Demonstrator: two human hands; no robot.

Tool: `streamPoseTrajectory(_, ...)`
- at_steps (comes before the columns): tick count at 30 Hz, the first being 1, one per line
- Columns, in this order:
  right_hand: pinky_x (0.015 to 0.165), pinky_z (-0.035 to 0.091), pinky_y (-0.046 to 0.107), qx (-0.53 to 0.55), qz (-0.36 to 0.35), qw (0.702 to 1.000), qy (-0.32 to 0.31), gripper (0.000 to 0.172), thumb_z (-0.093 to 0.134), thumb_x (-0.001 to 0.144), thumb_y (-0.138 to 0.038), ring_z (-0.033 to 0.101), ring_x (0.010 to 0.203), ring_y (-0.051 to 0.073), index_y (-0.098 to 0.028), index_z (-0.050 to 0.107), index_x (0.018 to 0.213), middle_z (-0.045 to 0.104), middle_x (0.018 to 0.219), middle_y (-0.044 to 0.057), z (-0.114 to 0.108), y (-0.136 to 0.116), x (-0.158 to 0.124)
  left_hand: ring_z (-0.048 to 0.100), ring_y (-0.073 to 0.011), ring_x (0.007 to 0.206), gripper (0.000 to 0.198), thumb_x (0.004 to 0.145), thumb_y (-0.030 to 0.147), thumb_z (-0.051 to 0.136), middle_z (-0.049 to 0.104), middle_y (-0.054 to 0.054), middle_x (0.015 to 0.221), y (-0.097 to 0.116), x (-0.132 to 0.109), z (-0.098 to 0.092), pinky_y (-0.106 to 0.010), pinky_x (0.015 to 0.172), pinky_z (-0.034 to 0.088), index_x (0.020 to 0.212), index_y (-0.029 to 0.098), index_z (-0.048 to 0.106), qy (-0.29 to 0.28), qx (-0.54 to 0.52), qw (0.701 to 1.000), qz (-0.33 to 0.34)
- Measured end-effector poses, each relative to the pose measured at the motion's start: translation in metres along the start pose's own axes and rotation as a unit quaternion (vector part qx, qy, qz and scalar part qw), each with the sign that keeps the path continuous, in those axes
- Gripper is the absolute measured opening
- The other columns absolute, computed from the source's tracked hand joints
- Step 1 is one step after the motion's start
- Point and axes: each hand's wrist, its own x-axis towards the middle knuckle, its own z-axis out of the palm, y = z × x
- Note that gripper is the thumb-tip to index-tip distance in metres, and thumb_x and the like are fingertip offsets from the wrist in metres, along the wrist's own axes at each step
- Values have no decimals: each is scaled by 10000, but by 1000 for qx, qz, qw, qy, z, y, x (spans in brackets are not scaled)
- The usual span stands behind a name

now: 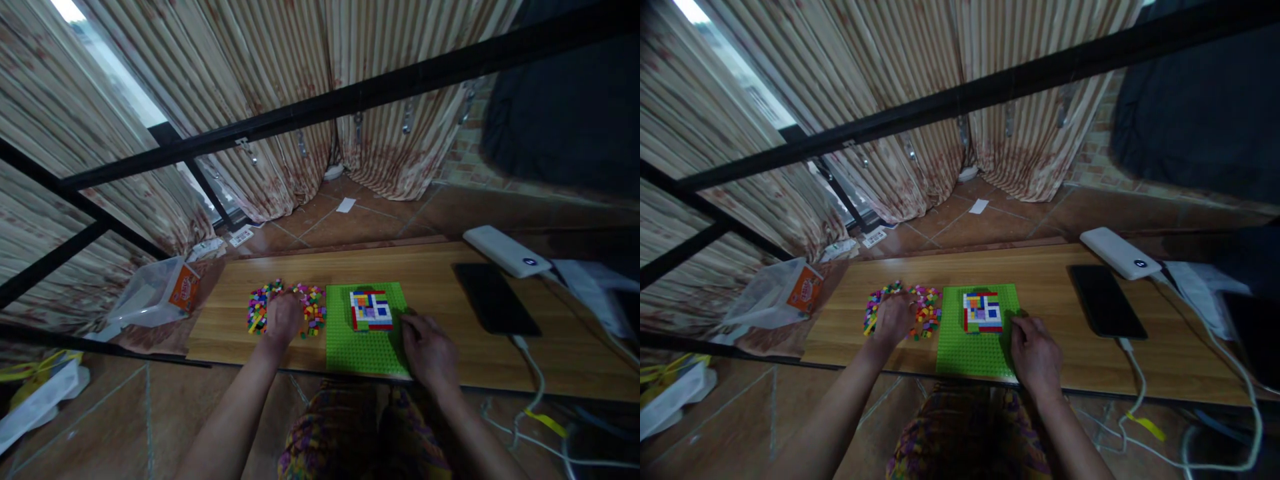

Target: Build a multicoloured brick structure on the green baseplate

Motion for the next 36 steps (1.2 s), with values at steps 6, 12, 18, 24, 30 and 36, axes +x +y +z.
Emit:
streamPoseTrajectory(6, 639, 457, 290, 7, 5, 1000, 5, 315, 421, 905, -330, 630, 758, 188, -197, 699, 971, 683, 958, 83, 0, -1, 0, 648, -166, 784, 149, 837, 175, 544, 705, -47, 851, 33, -4, -5, -261, 729, 473, 916, 172, 671, 39, -147, 988, 16)
streamPoseTrajectory(12, 632, 457, 283, 6, -1, 1000, 0, 311, 425, 909, -332, 633, 749, 180, -200, 700, 969, 684, 988, 85, 1, 1, 1, 634, -120, 789, 169, 835, 122, 546, 706, -11, 833, 82, -11, 1, -229, 770, 484, 803, 201, 693, 10, -326, 940, 99)
streamPoseTrajectory(18, 660, 465, 289, 14, -10, 1000, 7, 324, 412, 918, -344, 632, 760, 185, -196, 697, 961, 680, 970, 91, 4, 4, 1, 635, -122, 848, 204, 873, 121, 514, 703, -12, 887, 104, -8, 0, -237, 832, 490, 848, 206, 698, -5, -320, 937, 140)
streamPoseTrajectory(24, 669, 465, 286, 22, 0, 1000, -4, 308, 420, 915, -319, 635, 782, 188, -190, 692, 980, 676, 966, 88, 1, 1, 1, 621, -143, 876, 239, 899, 127, 461, 688, -30, 908, 112, -2, 6, -256, 847, 482, 907, 197, 689, -12, -217, 955, 201)
streamPoseTrajectory(30, 647, 457, 278, 17, 5, 1000, -9, 324, 402, 915, -314, 632, 742, 178, -194, 696, 980, 677, 937, 84, 1, 0, 2, 616, -169, 925, 280, 873, 143, 492, 699, -35, 969, 114, 2, 9, -295, 898, 473, 1097, 215, 645, -15, -174, 964, 201)
streamPoseTrajectory(36, 649, 459, 275, 26, 5, 1000, -13, 306, 412, 907, -300, 631, 753, 179, -194, 687, 987, 673, 922, 78, 1, 1, 2, 646, -185, 862, 270, 834, 137, 509, 709, -46, 879, 116, 12, -3, -288, 828, 491, 1042, 208, 667, -66, -146, 967, 196)
